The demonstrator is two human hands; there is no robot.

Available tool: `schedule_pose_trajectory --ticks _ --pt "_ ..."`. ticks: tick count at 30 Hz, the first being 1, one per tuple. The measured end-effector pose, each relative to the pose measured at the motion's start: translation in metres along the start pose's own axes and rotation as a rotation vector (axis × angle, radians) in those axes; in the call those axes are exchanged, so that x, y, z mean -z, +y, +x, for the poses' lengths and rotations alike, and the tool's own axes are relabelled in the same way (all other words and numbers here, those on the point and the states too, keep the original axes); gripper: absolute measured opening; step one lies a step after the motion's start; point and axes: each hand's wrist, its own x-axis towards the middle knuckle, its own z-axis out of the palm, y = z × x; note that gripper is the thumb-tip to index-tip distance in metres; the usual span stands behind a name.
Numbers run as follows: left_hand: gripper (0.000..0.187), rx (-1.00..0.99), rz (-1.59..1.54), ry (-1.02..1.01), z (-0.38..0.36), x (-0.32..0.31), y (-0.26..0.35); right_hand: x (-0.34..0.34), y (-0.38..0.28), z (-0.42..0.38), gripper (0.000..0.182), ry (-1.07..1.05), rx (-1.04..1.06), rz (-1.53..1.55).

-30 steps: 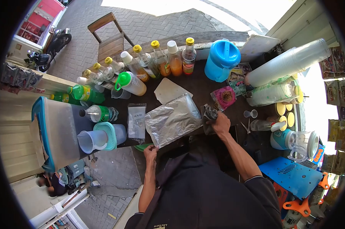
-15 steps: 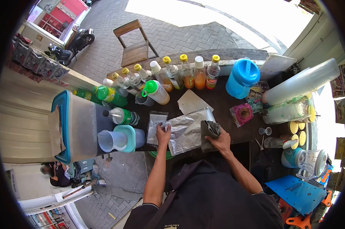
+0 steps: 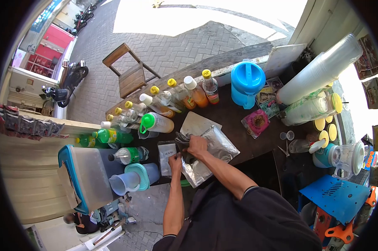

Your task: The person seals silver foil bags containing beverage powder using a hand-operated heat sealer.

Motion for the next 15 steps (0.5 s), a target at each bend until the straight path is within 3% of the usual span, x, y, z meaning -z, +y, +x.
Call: schedule_pose_trajectory --ticks 2,6,11,15 --pt "0.034 0.041 0.157 0.016 -0.009 0.004 0.004 -0.005 0.006 0.006 0.053 -0.057 -0.006 -0.104" --pt "0.036 -0.021 0.106 0.068 -0.014 0.004 -0.003 0.025 0.035 0.021 0.05 0.106 0.117 -0.23" --pt "0.037 -0.092 0.052 0.07 -0.015 0.009 0.004 0.092 0.048 0.037 0.053 0.053 -0.16 -0.277" --pt "0.037 -0.084 0.05 0.055 -0.01 0.007 0.009 0.101 0.063 0.037 0.06 0.086 -0.173 -0.298"
